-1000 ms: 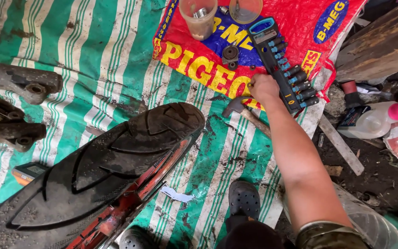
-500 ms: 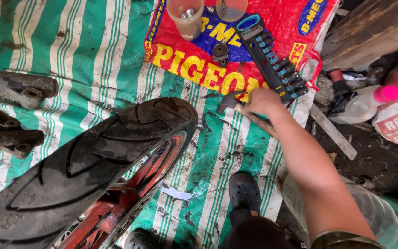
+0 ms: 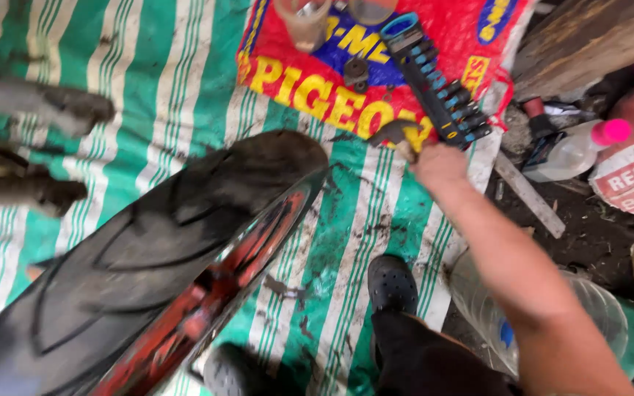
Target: Removing a motorcycle wheel axle with a hammer, inspecting the hub, and applying grease for maintenance.
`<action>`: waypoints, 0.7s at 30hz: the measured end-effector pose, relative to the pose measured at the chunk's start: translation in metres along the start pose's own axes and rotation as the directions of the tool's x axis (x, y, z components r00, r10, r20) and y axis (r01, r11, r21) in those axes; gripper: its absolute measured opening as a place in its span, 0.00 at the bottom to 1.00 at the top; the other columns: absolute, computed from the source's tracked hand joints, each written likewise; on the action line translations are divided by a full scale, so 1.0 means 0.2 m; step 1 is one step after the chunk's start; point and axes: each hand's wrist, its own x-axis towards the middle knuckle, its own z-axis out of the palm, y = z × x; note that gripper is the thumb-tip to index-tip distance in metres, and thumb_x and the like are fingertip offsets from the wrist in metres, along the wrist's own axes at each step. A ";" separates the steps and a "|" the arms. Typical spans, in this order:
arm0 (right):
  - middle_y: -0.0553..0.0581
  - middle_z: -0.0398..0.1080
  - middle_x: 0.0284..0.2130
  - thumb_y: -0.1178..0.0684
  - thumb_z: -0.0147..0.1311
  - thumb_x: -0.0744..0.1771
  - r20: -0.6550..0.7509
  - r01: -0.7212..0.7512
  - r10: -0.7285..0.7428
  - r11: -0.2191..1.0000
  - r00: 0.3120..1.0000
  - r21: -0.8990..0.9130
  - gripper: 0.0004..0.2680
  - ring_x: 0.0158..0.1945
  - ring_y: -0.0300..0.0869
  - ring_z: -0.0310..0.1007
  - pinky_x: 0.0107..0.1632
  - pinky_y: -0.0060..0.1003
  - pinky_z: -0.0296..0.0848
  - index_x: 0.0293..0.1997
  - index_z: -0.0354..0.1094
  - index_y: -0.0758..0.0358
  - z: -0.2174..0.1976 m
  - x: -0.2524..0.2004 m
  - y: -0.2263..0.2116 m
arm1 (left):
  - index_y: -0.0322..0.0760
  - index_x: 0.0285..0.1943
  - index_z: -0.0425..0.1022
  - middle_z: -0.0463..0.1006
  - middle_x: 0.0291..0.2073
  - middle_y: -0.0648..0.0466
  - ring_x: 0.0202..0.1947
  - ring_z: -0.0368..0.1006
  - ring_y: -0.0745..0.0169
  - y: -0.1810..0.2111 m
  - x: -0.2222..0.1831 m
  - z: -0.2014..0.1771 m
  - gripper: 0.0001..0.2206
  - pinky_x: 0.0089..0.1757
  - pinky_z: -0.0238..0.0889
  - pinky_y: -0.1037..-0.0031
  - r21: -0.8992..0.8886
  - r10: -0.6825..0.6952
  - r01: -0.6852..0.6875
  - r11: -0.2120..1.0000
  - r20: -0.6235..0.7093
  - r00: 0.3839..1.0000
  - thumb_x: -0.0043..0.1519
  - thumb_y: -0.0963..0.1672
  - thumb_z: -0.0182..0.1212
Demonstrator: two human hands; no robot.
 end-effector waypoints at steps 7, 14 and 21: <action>0.76 0.79 0.57 0.33 0.51 0.73 0.087 0.151 -0.149 0.988 0.985 -0.020 0.21 0.61 0.72 0.78 0.58 0.63 0.78 0.63 0.73 0.62 -0.74 -0.74 0.15 | 0.52 0.79 0.78 0.92 0.71 0.66 0.69 0.85 0.75 1.68 -0.40 0.42 0.63 0.65 0.68 0.71 0.064 0.232 -0.236 0.970 0.069 0.970 0.24 0.54 1.04; 0.52 0.80 0.33 0.33 0.60 0.68 0.091 0.565 -0.568 0.823 0.818 0.058 0.12 0.37 0.51 0.82 0.41 0.53 0.77 0.44 0.72 0.45 -1.09 -2.07 0.14 | 0.33 0.74 0.84 0.95 0.55 0.32 0.50 0.88 0.29 2.56 -0.71 0.73 0.42 0.48 0.79 0.45 -0.373 -0.193 0.302 0.878 0.302 0.933 0.40 0.35 0.69; 0.58 0.57 0.31 0.50 0.36 0.80 -0.266 0.900 -0.964 -0.136 -0.023 0.414 0.11 0.27 0.53 0.66 0.30 0.51 0.66 0.51 0.64 0.65 -0.90 -2.50 0.06 | 0.27 0.67 0.85 0.90 0.49 0.36 0.45 0.85 0.30 2.54 -0.74 1.03 0.36 0.49 0.74 0.49 -0.535 0.015 0.129 0.835 0.256 0.967 0.41 0.38 0.73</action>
